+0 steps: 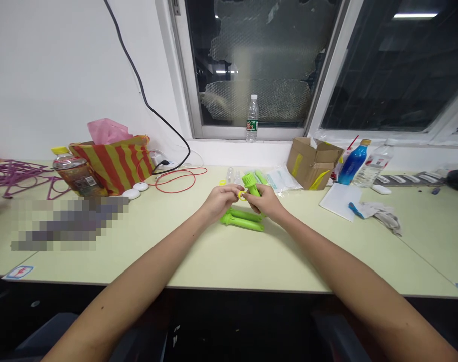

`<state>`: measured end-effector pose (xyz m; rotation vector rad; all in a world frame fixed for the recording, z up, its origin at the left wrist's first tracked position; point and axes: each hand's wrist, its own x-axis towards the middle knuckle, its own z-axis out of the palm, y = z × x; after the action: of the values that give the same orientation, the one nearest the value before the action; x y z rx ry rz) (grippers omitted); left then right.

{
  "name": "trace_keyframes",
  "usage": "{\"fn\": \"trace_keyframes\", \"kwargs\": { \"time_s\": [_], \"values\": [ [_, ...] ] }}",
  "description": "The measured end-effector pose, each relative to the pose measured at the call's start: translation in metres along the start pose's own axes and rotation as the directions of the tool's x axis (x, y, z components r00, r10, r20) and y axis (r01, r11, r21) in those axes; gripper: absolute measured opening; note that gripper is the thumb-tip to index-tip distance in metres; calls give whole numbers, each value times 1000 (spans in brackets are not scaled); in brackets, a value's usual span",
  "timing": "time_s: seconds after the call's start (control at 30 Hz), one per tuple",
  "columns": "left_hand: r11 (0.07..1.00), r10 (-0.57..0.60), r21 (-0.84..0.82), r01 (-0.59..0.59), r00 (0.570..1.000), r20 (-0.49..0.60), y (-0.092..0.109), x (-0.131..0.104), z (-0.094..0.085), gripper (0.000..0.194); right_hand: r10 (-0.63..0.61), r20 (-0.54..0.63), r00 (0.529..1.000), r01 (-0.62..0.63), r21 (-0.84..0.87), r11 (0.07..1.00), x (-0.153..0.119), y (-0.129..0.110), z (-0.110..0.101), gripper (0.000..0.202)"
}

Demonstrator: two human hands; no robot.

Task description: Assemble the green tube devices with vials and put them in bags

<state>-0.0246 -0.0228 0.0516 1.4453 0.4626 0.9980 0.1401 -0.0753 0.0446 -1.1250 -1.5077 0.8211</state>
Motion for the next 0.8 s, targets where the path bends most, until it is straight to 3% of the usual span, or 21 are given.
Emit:
{"fn": "trace_keyframes", "kwargs": {
  "time_s": [0.07,0.17,0.27,0.37,0.6,0.8],
  "values": [
    [1000,-4,11,5,999,-37,-6,1,-1,9,12,28,1000,-13,25,1000,0,4,-2,35],
    [998,-1,69,6,997,-82,-12,1,-3,11,-14,-65,998,10,-72,997,0,9,-1,32],
    [988,11,154,1,997,-75,-14,1,-5,19,-171,-150,974,120,-299,947,0,11,0,25],
    [985,15,172,-6,999,-50,-12,0,-6,27,-271,-145,952,188,-424,886,-1,10,1,21],
    [983,36,180,-29,999,-40,-6,-4,-1,45,-275,-136,952,179,-481,858,-2,11,-2,14],
    [967,-3,253,27,996,-92,-5,-9,3,44,-287,-172,942,141,-575,806,-4,6,-4,20]
  ]
}}
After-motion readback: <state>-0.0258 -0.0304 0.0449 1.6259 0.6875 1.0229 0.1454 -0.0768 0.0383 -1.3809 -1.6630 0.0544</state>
